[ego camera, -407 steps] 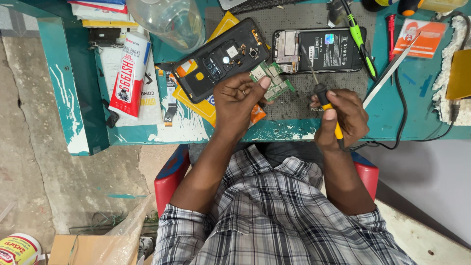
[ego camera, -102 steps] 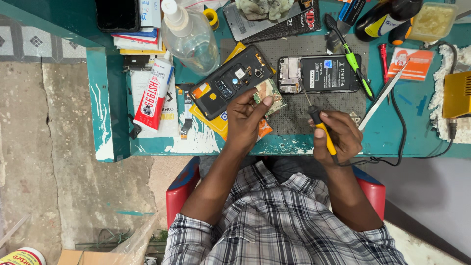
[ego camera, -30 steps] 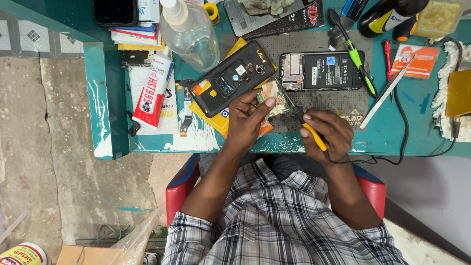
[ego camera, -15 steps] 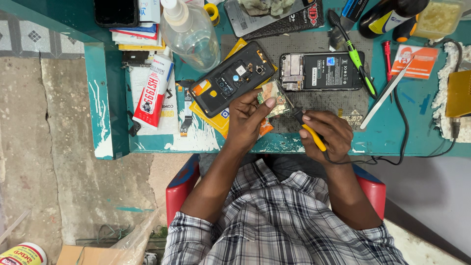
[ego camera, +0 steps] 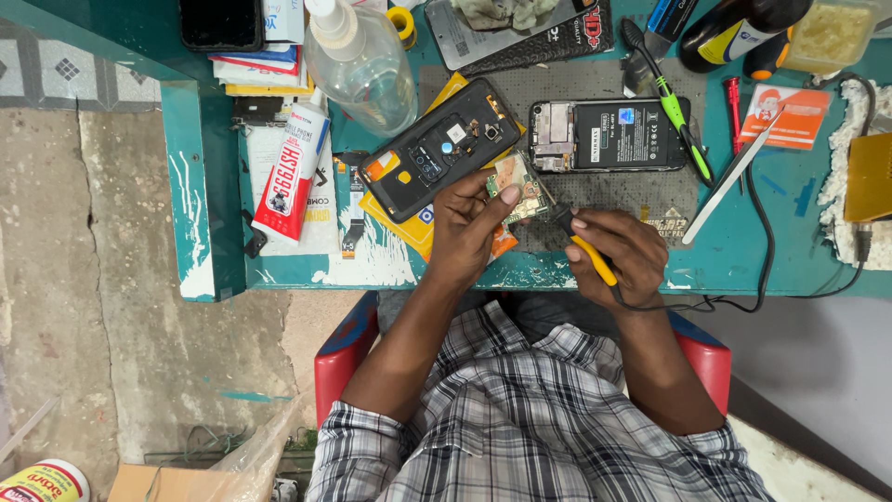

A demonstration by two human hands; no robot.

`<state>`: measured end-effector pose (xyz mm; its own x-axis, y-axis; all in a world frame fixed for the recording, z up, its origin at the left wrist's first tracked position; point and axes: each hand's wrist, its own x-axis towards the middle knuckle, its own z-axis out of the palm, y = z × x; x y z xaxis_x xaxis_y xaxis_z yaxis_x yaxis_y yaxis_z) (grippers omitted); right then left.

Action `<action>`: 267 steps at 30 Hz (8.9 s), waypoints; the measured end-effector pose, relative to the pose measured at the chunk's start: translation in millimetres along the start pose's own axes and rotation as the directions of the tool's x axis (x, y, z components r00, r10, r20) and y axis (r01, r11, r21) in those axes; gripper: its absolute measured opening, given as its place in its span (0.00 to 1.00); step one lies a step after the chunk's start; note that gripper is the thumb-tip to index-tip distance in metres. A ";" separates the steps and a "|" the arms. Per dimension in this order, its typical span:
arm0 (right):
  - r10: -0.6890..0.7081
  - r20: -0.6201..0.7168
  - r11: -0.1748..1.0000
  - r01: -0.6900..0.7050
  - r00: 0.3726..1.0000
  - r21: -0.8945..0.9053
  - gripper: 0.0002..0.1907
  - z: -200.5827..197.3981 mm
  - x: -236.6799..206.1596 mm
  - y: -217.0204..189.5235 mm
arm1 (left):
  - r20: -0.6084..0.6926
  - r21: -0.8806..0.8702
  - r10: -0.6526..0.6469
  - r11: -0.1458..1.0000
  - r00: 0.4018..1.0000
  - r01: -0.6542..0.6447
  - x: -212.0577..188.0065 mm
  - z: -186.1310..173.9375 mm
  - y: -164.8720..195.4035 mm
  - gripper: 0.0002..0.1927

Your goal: The person holds a disassembled smartphone motherboard in one hand and solders a component onto it with a soldering iron, working on the board over a repair bench. They then set the board down and use a red screwdriver to unscrew and open the phone's rear housing on the bench.

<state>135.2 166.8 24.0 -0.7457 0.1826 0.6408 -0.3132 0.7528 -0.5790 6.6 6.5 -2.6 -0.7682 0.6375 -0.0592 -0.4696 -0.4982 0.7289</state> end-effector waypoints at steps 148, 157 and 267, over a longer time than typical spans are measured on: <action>-0.048 -0.007 0.999 0.048 0.999 0.004 0.09 -1.2 0.3 -2.3 | -0.141 0.106 0.128 0.988 0.982 -0.114 0.9 3.8 -2.7 0.12; -0.051 -0.012 0.998 0.051 0.999 0.023 0.09 -1.2 1.6 -2.6 | -0.138 0.107 0.132 0.987 0.982 -0.118 0.7 2.1 -4.8 0.12; -0.049 -0.018 0.998 0.050 0.999 0.048 0.09 -1.6 6.2 -5.7 | -0.043 0.177 0.089 0.981 0.995 -0.080 -4.3 3.5 -4.4 0.15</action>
<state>133.3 164.6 32.1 -0.7185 0.1573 0.6775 -0.3777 0.7297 -0.5700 13.5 8.0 -3.1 -0.8249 0.5648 -0.0229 -0.3219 -0.4360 0.8404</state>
